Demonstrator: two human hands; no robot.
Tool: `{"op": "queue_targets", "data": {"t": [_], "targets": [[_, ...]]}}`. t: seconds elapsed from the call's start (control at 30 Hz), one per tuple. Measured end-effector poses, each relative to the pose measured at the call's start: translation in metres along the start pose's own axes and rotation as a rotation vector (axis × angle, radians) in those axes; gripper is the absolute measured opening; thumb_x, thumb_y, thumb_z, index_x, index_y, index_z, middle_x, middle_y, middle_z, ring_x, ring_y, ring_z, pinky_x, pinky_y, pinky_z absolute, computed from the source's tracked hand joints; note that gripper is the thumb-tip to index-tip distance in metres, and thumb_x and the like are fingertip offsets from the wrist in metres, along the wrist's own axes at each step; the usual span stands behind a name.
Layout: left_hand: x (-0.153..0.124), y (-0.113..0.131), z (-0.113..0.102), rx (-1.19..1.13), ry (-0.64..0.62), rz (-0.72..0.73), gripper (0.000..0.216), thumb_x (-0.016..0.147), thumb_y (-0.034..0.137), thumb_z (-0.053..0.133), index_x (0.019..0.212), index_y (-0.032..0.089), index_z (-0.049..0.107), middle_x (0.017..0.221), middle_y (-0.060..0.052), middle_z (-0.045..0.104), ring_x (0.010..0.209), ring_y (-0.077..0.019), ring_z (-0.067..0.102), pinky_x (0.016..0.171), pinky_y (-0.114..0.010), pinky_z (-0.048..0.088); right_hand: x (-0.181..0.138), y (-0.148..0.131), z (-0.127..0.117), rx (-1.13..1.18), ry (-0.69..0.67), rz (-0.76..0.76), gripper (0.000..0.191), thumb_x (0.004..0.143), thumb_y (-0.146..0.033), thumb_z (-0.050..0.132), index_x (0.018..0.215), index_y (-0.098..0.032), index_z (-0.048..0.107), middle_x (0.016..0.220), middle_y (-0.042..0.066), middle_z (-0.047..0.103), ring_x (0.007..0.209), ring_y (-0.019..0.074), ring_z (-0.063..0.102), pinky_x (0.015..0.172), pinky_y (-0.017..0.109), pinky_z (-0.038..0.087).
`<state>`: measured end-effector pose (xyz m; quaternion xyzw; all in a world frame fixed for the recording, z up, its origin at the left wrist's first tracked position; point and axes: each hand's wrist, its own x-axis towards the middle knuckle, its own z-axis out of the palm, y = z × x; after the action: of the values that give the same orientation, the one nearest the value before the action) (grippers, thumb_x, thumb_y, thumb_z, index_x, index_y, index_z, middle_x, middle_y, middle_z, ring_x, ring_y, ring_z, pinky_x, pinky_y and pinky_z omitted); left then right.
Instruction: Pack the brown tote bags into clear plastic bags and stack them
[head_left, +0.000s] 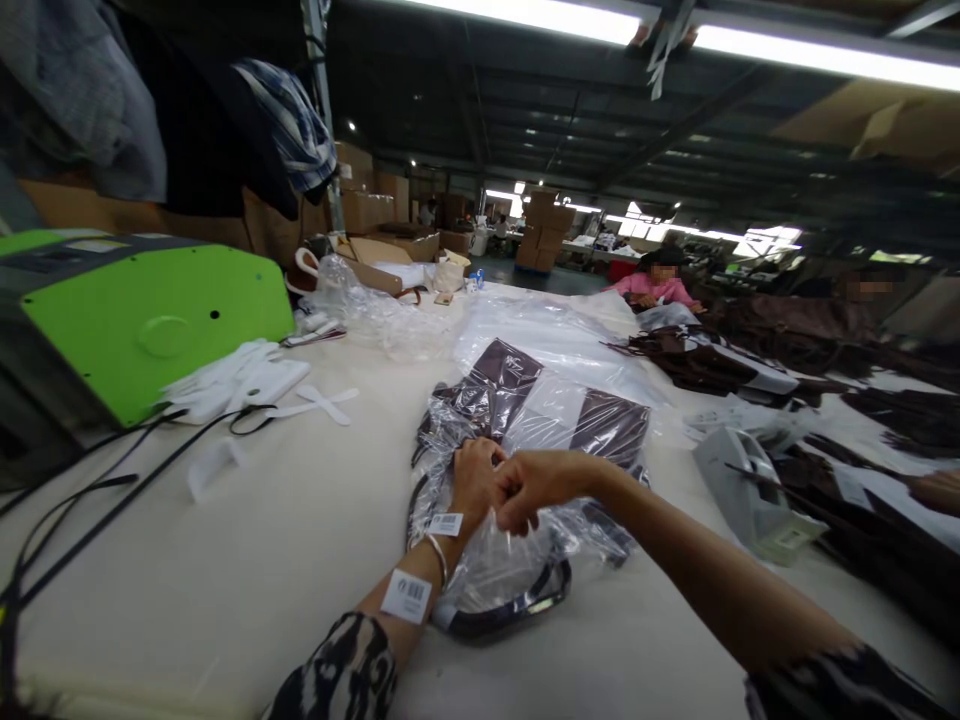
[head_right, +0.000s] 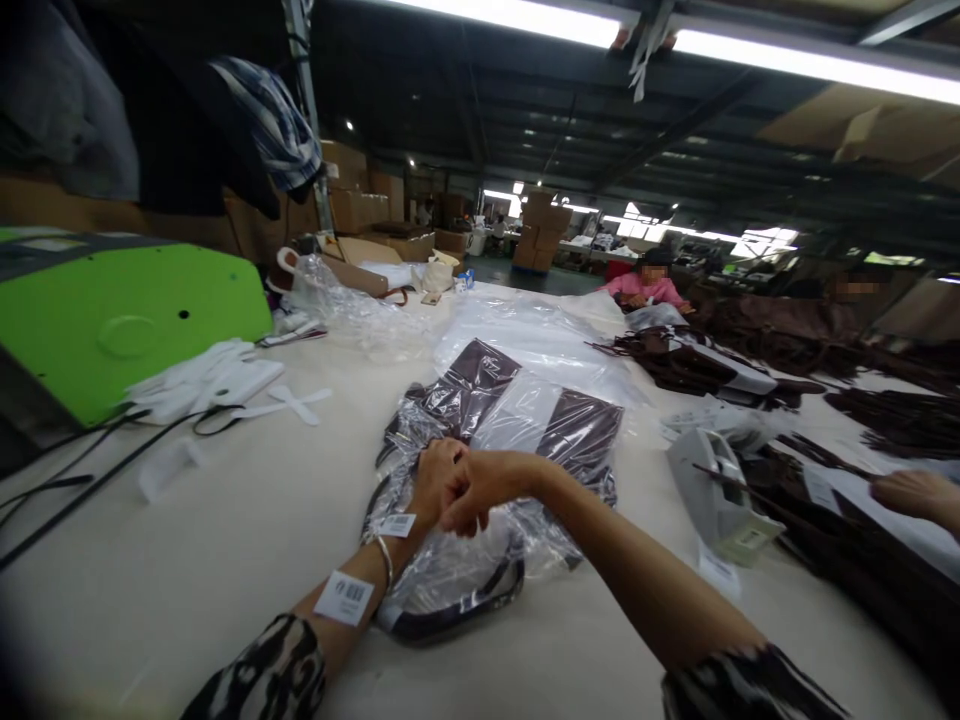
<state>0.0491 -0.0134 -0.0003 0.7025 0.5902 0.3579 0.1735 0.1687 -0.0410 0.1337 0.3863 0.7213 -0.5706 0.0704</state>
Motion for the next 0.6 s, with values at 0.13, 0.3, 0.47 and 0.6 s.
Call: {"op": "queue_targets", "data": {"t": [0.13, 0.3, 0.47, 0.6], "targets": [[0.002, -0.002, 0.003, -0.020, 0.014, -0.006, 0.002, 0.082, 0.021, 0.068, 0.083, 0.020, 0.069, 0.097, -0.004, 0.070, 0.100, -0.0228, 0.057, 0.088, -0.037, 0.039, 0.048, 0.051, -0.052, -0.303, 0.342, 0.265, 0.024, 0.056, -0.025, 0.081, 0.046, -0.019, 0.060, 0.041, -0.004, 0.057, 0.043, 0.0116, 0.055, 0.048, 0.023, 0.046], [0.002, -0.002, 0.005, -0.037, 0.026, -0.019, 0.005, 0.077, 0.023, 0.074, 0.078, 0.021, 0.070, 0.094, -0.002, 0.069, 0.099, -0.0215, 0.057, 0.087, -0.036, 0.038, 0.052, 0.078, -0.083, -0.340, 0.416, 0.348, 0.028, 0.047, -0.029, 0.085, 0.046, -0.018, 0.060, 0.042, -0.002, 0.058, 0.046, 0.0135, 0.058, 0.051, 0.024, 0.047], [0.003, -0.002, 0.006, -0.035, 0.023, -0.019, 0.005, 0.078, 0.022, 0.074, 0.077, 0.022, 0.069, 0.093, -0.001, 0.069, 0.098, -0.0212, 0.056, 0.087, -0.035, 0.037, 0.032, 0.086, -0.075, -0.225, 0.460, 0.249, 0.022, 0.063, -0.037, 0.075, 0.066, -0.016, 0.068, 0.056, -0.001, 0.065, 0.053, 0.0108, 0.058, 0.052, 0.021, 0.045], [0.003, -0.002, 0.006, -0.037, 0.022, -0.014, 0.006, 0.079, 0.025, 0.073, 0.077, 0.022, 0.068, 0.092, -0.001, 0.069, 0.098, -0.0212, 0.056, 0.087, -0.035, 0.037, 0.023, 0.095, -0.045, 0.180, 0.561, 0.013, 0.037, 0.066, -0.043, 0.074, 0.091, -0.015, 0.072, 0.072, 0.001, 0.071, 0.058, 0.0104, 0.059, 0.051, 0.021, 0.044]]}}
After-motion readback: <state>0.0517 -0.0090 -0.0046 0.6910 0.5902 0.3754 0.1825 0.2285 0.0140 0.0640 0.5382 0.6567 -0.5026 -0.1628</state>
